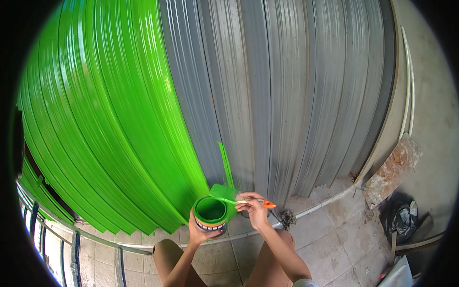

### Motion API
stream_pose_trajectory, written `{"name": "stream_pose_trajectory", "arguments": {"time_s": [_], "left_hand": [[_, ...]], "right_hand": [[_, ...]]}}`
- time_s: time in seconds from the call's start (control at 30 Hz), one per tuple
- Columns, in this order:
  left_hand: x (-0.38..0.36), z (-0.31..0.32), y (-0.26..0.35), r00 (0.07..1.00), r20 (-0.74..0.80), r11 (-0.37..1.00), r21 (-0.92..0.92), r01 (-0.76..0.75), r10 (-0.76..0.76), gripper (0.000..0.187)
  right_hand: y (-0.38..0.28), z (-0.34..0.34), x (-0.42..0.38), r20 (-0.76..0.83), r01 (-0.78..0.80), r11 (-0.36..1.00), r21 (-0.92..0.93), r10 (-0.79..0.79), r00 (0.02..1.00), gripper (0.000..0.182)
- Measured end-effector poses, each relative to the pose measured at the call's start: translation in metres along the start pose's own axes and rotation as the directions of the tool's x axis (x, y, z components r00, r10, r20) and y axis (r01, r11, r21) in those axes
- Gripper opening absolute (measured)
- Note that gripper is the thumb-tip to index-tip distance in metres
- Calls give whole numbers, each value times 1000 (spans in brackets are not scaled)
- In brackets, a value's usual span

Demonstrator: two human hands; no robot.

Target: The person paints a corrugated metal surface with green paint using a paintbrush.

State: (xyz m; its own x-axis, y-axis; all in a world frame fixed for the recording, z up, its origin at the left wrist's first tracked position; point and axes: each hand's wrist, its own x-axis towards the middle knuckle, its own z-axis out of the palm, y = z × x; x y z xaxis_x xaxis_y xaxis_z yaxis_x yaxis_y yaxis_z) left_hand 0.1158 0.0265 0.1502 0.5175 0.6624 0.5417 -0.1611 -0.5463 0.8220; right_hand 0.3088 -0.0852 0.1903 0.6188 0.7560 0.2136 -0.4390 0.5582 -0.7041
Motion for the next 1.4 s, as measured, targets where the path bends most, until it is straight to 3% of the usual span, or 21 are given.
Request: {"name": "stream_pose_trajectory", "arguments": {"time_s": [0.1,0.17,0.2,0.27,0.37,0.5,0.57,0.63,0.67,0.77,0.87,0.97,1.07,1.13,1.27,1.3,1.4], "left_hand": [[-12,-3,-10,999,-3,994,-101,35,-35,113],[-17,-4,-11,998,-4,982,-175,66,-68,113],[-19,-9,-11,997,6,994,-68,80,-80,114],[-23,-15,-17,995,0,992,-74,103,-104,114],[-21,-17,-22,996,-9,986,-142,86,-88,114],[-26,-25,-28,996,-10,988,-130,89,-91,114],[-26,-26,-28,994,-14,983,-151,105,-108,115],[-26,-28,-27,996,-7,980,-176,90,-93,115],[-25,-28,-26,997,-4,979,-187,78,-80,114],[-29,-26,-35,998,-18,986,-160,56,-59,115],[-31,-24,-36,997,-26,987,-144,69,-74,114],[-32,-23,-32,994,-24,987,-126,102,-105,114],[-32,-23,-31,997,-19,992,-103,77,-80,113],[-36,-24,-33,995,-18,990,-99,100,-102,112],[-32,-24,-23,990,-18,985,-103,136,-139,98],[-33,-25,-22,991,-15,988,-91,128,-130,103],[-35,-28,-23,994,-3,992,-73,106,-107,112]], "right_hand": [[7,-32,25,-27,185,972,-146,-190,981,23],[16,-39,30,-136,153,953,-262,-194,972,19],[28,-47,33,-165,124,938,-325,-186,969,18],[54,-62,41,-217,76,917,-393,-172,961,16],[69,-60,50,-198,60,875,-480,-175,964,17],[64,-32,75,-202,66,887,-456,-175,964,12],[43,-5,88,-135,195,895,-401,-268,954,14],[4,25,97,-83,451,868,-210,-475,876,17],[-3,31,96,-93,485,853,-192,-508,856,20],[34,-1,94,-96,370,910,-186,-391,915,23],[105,-62,64,-223,259,917,-303,-333,916,21],[147,-104,33,-482,-79,919,-385,-128,867,19],[146,-101,34,-465,-72,934,-351,-107,879,16],[118,-66,56,-347,118,907,-405,-272,897,17],[57,-4,82,-242,357,896,-264,-420,875,20],[50,1,82,-222,416,884,-214,-458,861,21],[72,-15,78,-211,425,890,-166,-453,866,19]]}}
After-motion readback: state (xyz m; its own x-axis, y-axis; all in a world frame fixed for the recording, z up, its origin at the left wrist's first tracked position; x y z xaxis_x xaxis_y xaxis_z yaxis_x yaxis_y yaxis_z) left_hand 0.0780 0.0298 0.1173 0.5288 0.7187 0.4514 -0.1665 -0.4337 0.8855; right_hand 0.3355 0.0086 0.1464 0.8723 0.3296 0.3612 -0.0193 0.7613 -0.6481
